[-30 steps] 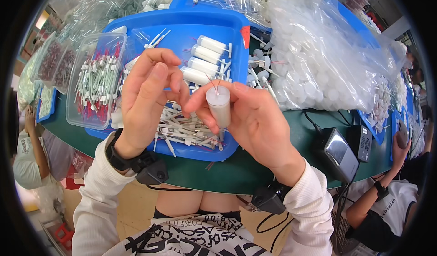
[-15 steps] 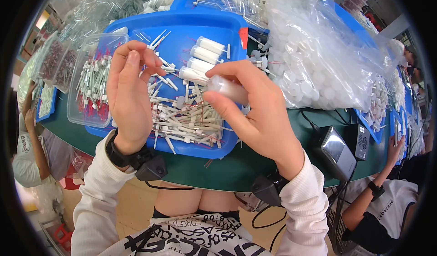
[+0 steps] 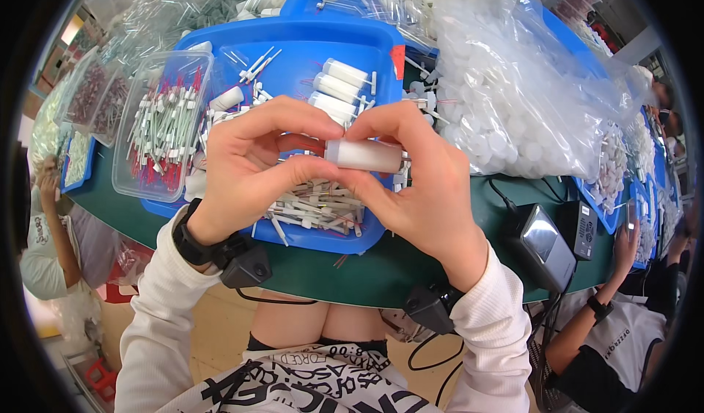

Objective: The person repeatedly picks up small white cylindrical plastic components and thin white sticks with red tips from a blue tray. They insert the stick into the cylinder and rotate it to secure the fit. The person handles the items one at a time, performing the same assembly action throughout the clip.

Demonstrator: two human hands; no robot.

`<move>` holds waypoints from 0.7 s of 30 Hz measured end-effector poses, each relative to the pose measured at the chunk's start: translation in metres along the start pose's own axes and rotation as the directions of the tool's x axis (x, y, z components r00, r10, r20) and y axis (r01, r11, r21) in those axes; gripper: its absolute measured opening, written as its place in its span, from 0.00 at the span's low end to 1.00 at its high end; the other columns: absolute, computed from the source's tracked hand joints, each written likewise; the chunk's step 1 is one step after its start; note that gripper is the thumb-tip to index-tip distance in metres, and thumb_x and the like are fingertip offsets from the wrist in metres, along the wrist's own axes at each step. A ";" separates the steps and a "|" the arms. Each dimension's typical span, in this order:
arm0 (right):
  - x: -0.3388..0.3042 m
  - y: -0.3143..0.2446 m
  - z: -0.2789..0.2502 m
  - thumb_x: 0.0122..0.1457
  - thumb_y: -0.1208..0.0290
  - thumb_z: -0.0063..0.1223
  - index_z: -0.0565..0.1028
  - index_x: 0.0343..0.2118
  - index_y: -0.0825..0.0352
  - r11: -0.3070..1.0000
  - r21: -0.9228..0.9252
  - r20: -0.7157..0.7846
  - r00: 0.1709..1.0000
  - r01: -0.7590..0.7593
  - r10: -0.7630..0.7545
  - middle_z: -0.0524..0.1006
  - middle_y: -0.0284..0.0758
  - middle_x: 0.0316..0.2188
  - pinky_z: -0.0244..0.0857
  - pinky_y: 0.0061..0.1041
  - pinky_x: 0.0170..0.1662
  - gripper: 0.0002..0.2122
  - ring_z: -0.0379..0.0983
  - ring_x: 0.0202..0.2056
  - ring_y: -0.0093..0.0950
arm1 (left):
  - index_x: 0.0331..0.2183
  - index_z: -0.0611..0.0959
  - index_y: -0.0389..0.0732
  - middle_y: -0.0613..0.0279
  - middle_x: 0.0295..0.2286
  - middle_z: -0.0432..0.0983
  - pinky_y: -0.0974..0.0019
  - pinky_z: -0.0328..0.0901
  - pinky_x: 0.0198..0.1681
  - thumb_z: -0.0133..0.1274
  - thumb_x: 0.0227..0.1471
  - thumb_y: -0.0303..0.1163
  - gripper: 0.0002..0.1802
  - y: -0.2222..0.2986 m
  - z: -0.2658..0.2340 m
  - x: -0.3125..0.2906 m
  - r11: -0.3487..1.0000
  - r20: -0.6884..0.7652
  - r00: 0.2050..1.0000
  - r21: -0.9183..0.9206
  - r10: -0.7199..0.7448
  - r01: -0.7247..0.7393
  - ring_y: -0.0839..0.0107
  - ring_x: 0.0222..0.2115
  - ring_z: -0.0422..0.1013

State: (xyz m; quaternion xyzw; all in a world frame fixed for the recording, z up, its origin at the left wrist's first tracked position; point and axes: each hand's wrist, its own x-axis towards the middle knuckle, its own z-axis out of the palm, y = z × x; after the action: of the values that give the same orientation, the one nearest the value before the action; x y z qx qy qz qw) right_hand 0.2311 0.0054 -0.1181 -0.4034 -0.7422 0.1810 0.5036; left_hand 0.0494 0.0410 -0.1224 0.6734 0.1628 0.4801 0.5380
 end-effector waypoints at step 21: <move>0.004 0.001 -0.004 0.46 0.78 0.60 0.71 0.34 0.71 0.906 0.329 -0.013 0.958 -0.266 0.286 0.74 0.34 0.31 0.64 0.16 0.33 0.12 0.71 0.30 0.18 | 0.38 0.75 0.28 0.53 0.35 0.74 0.69 0.66 0.40 0.49 0.48 0.19 0.12 0.004 0.002 0.002 0.994 -0.194 0.975 0.007 -0.108 0.111 0.70 0.37 0.71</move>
State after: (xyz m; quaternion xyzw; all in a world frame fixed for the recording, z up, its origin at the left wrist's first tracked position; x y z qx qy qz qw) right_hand 0.2345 0.0088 -0.1144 -0.4214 -0.6219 0.3577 0.5546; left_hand 0.0504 0.0398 -0.1180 0.6186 0.2554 0.5114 0.5391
